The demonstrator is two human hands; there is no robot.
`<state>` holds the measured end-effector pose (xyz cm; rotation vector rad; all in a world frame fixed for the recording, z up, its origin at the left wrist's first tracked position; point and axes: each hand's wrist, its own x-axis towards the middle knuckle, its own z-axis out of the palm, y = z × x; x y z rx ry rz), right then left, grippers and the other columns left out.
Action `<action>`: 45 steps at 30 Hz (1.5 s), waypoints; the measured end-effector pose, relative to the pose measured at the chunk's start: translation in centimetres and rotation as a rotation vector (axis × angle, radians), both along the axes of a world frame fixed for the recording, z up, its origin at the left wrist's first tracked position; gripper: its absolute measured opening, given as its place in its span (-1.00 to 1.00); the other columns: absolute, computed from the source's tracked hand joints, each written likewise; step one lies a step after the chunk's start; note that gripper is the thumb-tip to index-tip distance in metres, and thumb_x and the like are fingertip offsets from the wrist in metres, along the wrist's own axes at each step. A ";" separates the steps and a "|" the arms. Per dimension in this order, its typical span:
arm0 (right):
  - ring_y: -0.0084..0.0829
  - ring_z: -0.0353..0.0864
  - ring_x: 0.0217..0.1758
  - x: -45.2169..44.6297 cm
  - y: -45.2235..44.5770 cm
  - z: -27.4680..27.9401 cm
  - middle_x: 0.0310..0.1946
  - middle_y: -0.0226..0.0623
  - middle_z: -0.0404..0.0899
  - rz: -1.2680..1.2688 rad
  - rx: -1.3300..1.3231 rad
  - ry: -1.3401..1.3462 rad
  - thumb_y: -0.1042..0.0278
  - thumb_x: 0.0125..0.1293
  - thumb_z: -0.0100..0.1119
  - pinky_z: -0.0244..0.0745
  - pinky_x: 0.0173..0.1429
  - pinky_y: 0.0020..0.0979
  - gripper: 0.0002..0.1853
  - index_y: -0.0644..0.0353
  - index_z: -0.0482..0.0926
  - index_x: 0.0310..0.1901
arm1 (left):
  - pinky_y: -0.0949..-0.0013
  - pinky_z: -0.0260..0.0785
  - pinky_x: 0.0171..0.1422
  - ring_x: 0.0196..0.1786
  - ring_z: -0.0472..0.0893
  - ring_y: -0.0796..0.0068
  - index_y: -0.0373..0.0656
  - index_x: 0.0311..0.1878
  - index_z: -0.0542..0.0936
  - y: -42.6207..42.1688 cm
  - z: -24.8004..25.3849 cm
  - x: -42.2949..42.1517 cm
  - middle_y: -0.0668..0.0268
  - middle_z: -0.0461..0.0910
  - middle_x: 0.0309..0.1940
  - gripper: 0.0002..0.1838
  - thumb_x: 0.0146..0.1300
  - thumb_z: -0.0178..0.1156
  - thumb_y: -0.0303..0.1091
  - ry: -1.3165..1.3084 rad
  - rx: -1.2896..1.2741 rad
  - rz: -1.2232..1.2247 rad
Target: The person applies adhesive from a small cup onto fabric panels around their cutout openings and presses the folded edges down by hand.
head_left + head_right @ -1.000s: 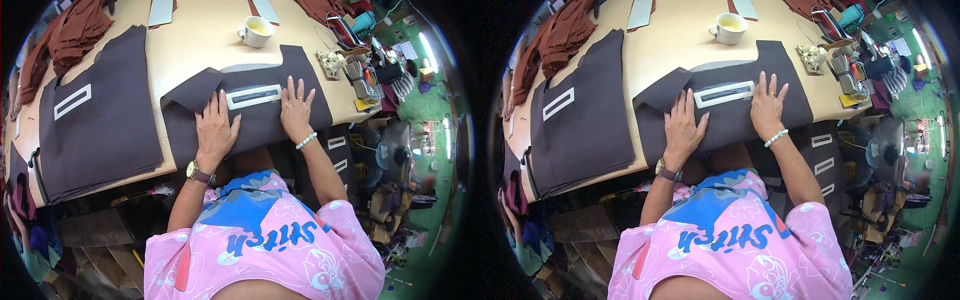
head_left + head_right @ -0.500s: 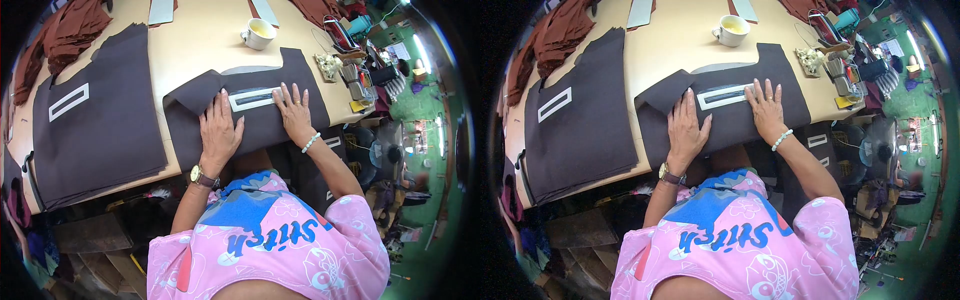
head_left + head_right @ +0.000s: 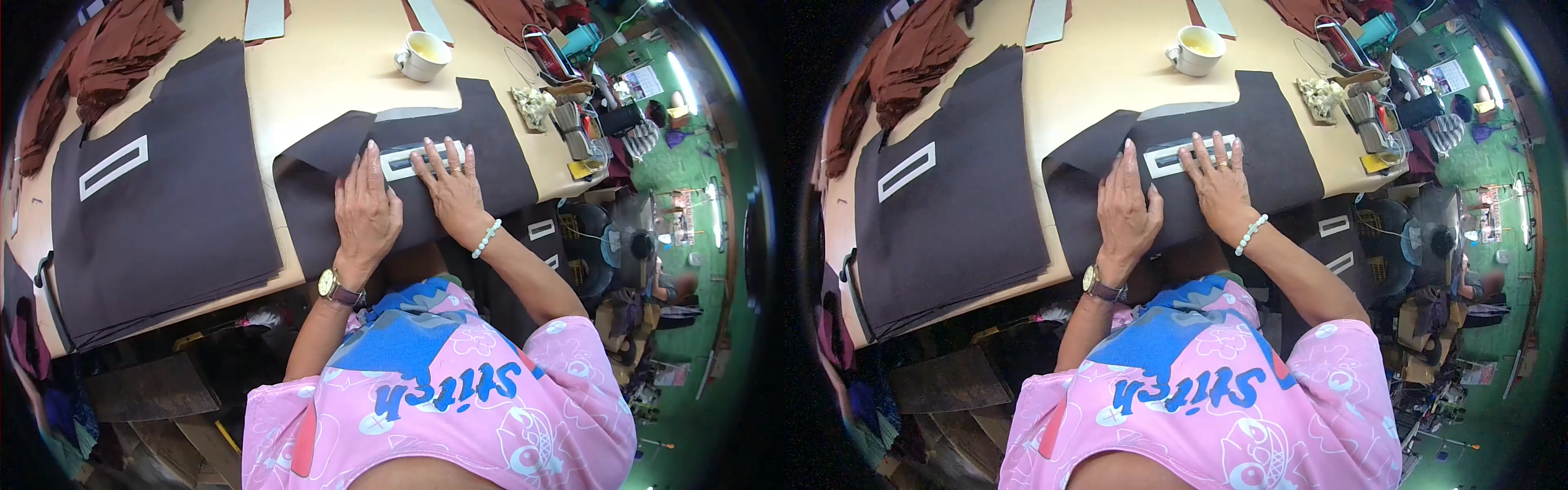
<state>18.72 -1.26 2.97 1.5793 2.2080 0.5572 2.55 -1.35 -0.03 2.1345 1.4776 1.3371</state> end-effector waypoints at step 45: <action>0.02 0.56 -0.11 15.9 8.0 -1.3 -0.14 0.06 0.55 -0.527 0.391 0.952 0.40 0.04 0.14 0.39 0.04 -0.06 -0.38 0.26 0.24 0.19 | 0.12 0.22 0.22 0.11 0.42 -0.03 -0.32 -0.15 0.51 2.0 -0.9 -6.0 -0.04 0.49 -0.02 -0.75 0.24 0.11 -0.31 0.233 -0.111 0.383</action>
